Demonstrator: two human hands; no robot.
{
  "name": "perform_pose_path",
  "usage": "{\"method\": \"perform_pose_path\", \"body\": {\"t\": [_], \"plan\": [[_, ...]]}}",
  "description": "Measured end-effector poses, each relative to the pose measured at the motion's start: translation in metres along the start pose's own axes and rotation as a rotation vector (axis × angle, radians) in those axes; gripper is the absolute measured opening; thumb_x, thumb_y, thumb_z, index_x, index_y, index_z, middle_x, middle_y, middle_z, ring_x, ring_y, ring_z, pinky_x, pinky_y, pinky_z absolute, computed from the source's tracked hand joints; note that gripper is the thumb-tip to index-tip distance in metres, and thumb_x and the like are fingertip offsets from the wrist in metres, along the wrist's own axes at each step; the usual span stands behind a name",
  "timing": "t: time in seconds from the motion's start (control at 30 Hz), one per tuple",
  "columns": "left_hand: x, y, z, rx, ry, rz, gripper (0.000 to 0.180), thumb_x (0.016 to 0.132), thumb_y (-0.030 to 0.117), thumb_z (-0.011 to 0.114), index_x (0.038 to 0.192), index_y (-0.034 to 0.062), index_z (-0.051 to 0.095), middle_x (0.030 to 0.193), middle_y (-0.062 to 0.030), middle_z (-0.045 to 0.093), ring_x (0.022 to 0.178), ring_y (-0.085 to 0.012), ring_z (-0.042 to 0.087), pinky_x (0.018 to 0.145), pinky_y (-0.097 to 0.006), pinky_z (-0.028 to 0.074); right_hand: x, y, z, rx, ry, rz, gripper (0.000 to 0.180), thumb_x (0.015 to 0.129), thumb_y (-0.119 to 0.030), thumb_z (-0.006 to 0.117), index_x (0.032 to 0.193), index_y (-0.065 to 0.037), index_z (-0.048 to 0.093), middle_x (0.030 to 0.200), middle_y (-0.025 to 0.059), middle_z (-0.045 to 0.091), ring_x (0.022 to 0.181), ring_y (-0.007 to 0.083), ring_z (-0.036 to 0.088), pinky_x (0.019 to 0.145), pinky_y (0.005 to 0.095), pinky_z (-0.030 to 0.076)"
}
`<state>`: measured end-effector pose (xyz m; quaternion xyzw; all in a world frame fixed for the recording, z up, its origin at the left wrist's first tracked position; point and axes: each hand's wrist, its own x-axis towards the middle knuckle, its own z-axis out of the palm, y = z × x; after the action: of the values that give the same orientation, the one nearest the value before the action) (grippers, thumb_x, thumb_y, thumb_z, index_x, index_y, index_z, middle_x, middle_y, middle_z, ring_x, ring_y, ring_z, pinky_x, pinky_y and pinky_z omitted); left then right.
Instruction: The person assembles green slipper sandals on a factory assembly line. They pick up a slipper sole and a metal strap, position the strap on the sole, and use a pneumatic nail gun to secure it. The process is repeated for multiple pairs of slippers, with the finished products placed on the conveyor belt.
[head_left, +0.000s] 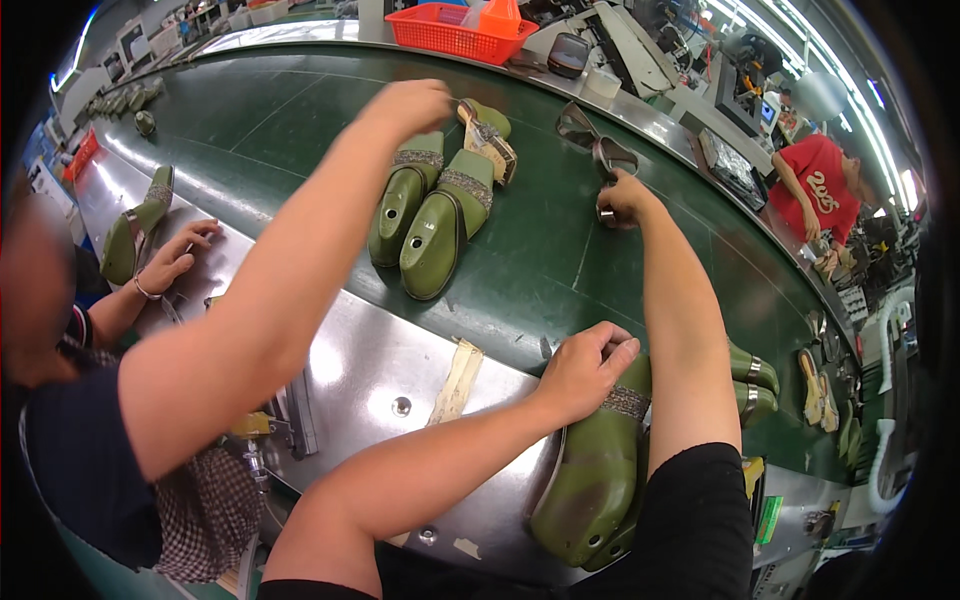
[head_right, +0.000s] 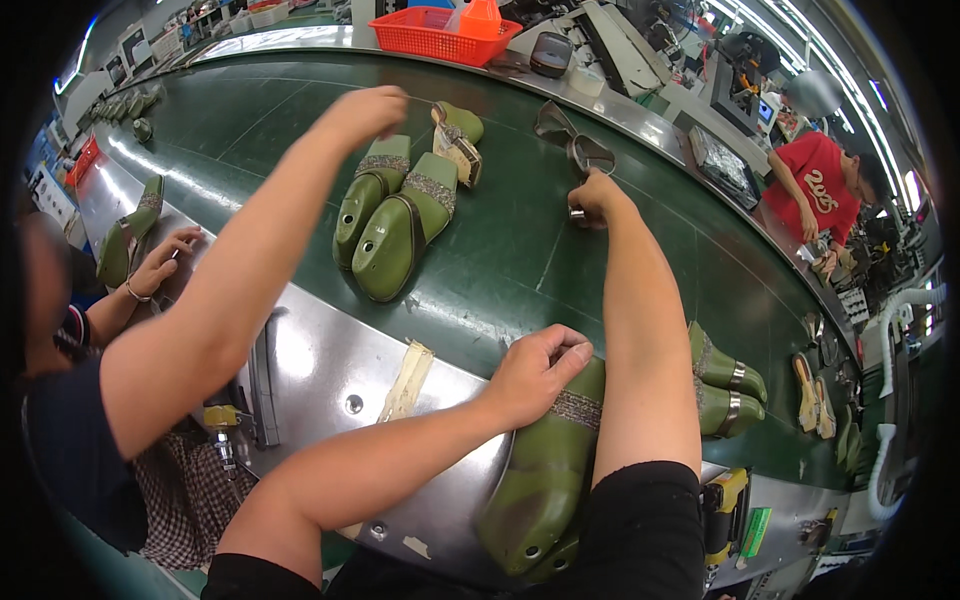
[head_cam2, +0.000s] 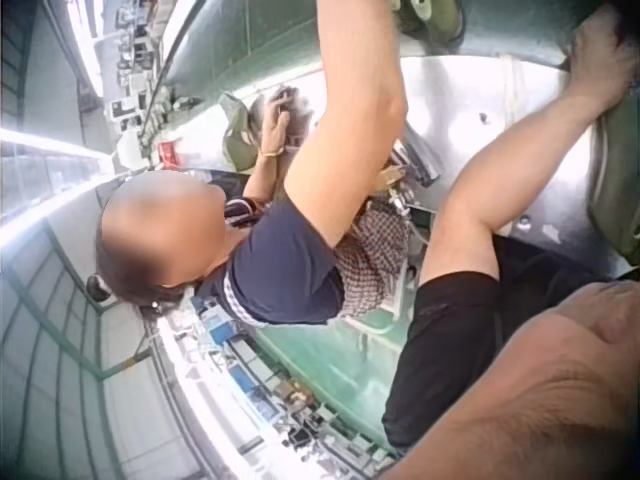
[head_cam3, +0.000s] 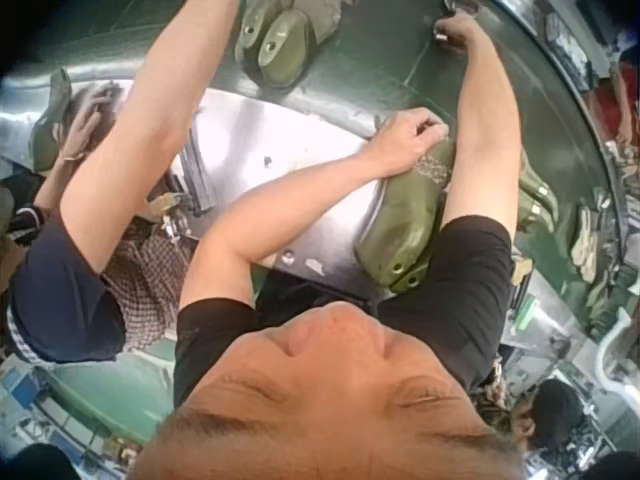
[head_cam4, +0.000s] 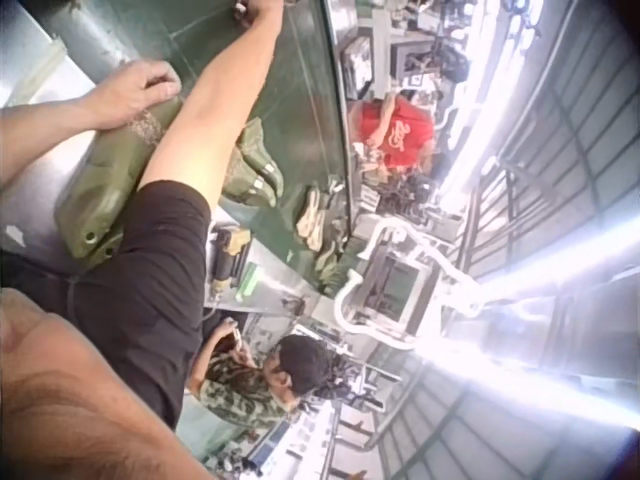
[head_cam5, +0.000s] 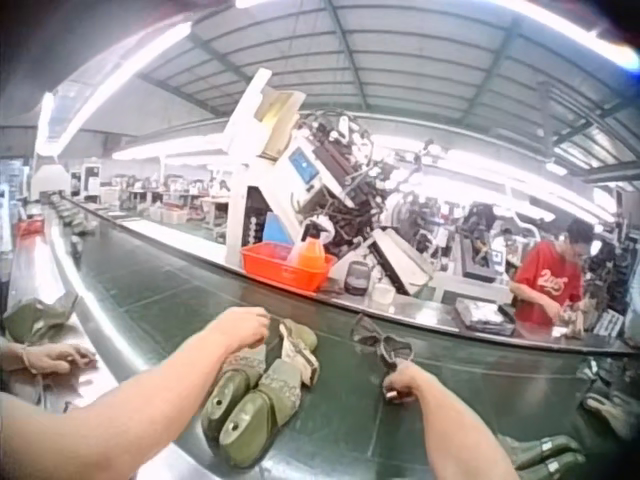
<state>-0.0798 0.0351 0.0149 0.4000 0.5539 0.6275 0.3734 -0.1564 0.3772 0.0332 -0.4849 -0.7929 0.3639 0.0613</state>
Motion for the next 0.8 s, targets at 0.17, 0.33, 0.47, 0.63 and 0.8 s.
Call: {"method": "perform_pose_path", "body": {"t": [0.17,0.33,0.47,0.63,0.8], "plan": [[-0.001,0.004,-0.001,0.001,0.027,0.009,0.040,0.104,0.035,0.067,0.117,-0.0029,0.070,0.103,-0.0145,0.077,0.092,-0.0212,0.071,0.085,-0.037,0.056,-0.001,-0.005,-0.001,-0.544,0.015,-0.217,0.038,0.088,-0.017,0.067,0.125,-0.008,0.073,0.116,0.0198,0.076,0.102,0.0378,0.075,0.083,0.0481,0.061],[0.005,-0.005,-0.003,-0.237,0.111,-0.137,0.064,0.101,0.044,0.071,0.144,0.0005,0.052,0.123,-0.0146,0.068,0.107,-0.0222,0.069,0.088,-0.038,0.057,-0.041,-0.002,-0.013,-0.667,0.114,-0.354,0.030,0.088,-0.024,0.062,0.104,-0.008,0.081,0.112,0.0194,0.077,0.106,0.0389,0.073,0.094,0.0479,0.059],[0.014,-0.004,-0.012,-0.546,0.184,-0.172,0.081,0.099,0.052,0.071,0.155,0.0035,0.037,0.146,-0.0196,0.052,0.124,-0.0283,0.062,0.094,-0.045,0.057,-0.129,-0.023,-0.037,-0.638,0.115,-0.462,0.028,0.082,-0.022,0.063,0.101,-0.009,0.079,0.102,0.0196,0.077,0.097,0.0388,0.074,0.087,0.0502,0.059],[0.030,-0.018,-0.038,-0.794,0.120,-0.056,0.071,0.105,0.052,0.062,0.154,0.0066,0.040,0.152,-0.0187,0.051,0.134,-0.0298,0.055,0.101,-0.049,0.053,-0.278,-0.042,-0.049,-0.589,0.092,-0.457,0.022,0.080,-0.022,0.070,0.099,-0.015,0.079,0.101,0.0144,0.078,0.101,0.0354,0.075,0.089,0.0485,0.060],[0.036,-0.028,-0.040,-0.807,0.002,-0.007,0.037,0.109,0.035,0.058,0.134,0.0077,0.060,0.115,-0.0104,0.072,0.105,-0.0280,0.071,0.089,-0.047,0.058,-0.369,-0.004,-0.043,-0.635,0.225,-0.416,0.031,0.085,-0.012,0.066,0.113,-0.019,0.077,0.104,0.0134,0.077,0.105,0.0356,0.073,0.093,0.0536,0.053]]}}
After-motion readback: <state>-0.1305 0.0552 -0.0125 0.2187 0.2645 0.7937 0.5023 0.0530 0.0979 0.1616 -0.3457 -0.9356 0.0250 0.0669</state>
